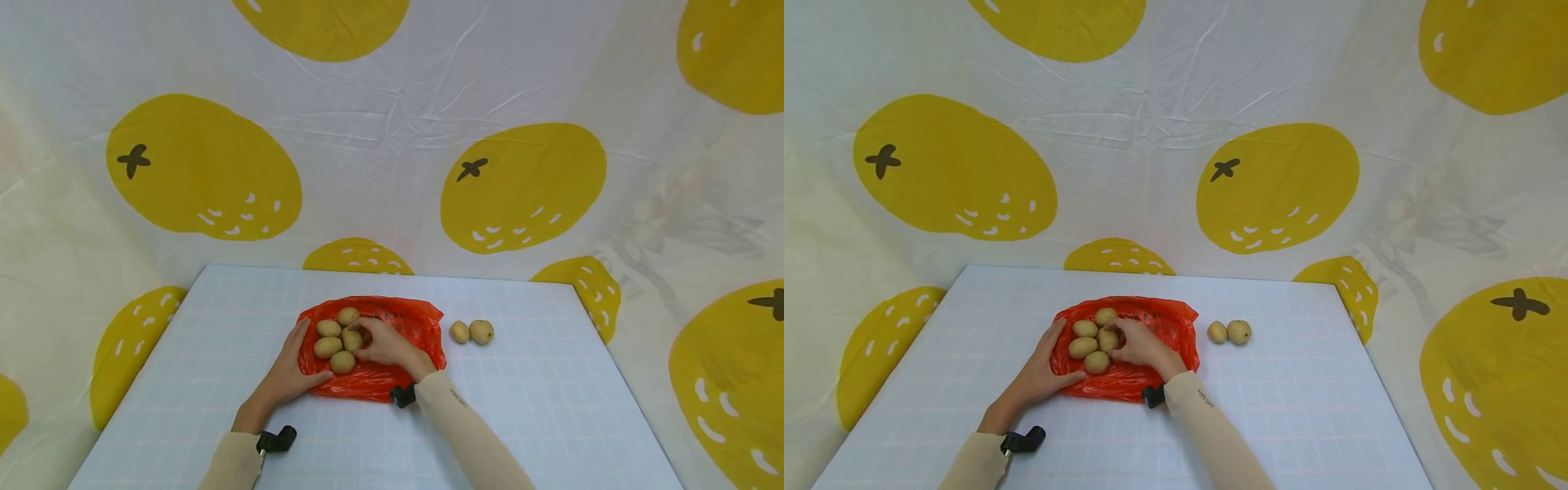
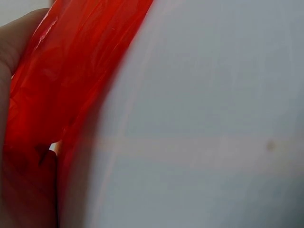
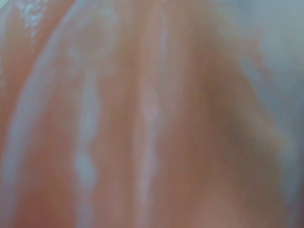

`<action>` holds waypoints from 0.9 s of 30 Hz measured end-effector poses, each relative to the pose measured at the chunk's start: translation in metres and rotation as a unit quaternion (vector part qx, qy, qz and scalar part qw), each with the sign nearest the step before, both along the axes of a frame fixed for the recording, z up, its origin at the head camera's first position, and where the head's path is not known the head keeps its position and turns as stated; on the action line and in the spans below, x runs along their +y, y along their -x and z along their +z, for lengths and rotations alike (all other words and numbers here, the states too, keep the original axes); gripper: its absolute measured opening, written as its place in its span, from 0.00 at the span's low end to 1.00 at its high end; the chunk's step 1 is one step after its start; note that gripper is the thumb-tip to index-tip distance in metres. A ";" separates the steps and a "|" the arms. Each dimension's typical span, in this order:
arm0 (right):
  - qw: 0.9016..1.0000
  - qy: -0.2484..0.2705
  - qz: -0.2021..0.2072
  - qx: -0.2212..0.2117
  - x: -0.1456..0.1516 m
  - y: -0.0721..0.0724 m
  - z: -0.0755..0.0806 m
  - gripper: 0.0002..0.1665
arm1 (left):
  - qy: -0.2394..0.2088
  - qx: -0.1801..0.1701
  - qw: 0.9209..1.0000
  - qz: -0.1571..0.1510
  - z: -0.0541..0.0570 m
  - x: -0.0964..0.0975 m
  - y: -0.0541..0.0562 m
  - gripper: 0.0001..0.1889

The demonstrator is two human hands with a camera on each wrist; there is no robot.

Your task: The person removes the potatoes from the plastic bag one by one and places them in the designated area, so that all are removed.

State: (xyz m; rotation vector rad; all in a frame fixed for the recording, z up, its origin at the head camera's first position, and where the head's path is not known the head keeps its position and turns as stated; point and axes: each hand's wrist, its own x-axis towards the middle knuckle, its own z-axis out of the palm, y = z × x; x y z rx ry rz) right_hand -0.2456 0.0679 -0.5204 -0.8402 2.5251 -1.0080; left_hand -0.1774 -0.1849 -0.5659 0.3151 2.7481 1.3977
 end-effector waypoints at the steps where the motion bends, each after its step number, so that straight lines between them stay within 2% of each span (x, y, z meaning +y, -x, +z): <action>1: 1.000 -0.001 -0.002 -0.002 0.000 -0.001 0.000 0.29 | -0.002 0.000 1.000 0.000 0.000 0.000 0.000 0.65; 5: 1.000 -0.008 -0.008 -0.004 0.003 -0.002 0.000 0.29 | -0.002 -0.002 1.000 0.000 0.001 0.001 -0.001 0.65; 14: 0.999 0.021 -0.017 -0.028 0.013 -0.006 0.004 0.28 | -0.006 -0.001 1.000 0.001 0.004 0.001 -0.003 0.65; 27: 0.993 0.094 -0.066 -0.036 0.030 -0.016 0.031 0.28 | 0.002 -0.003 1.000 0.004 0.002 0.001 -0.002 0.65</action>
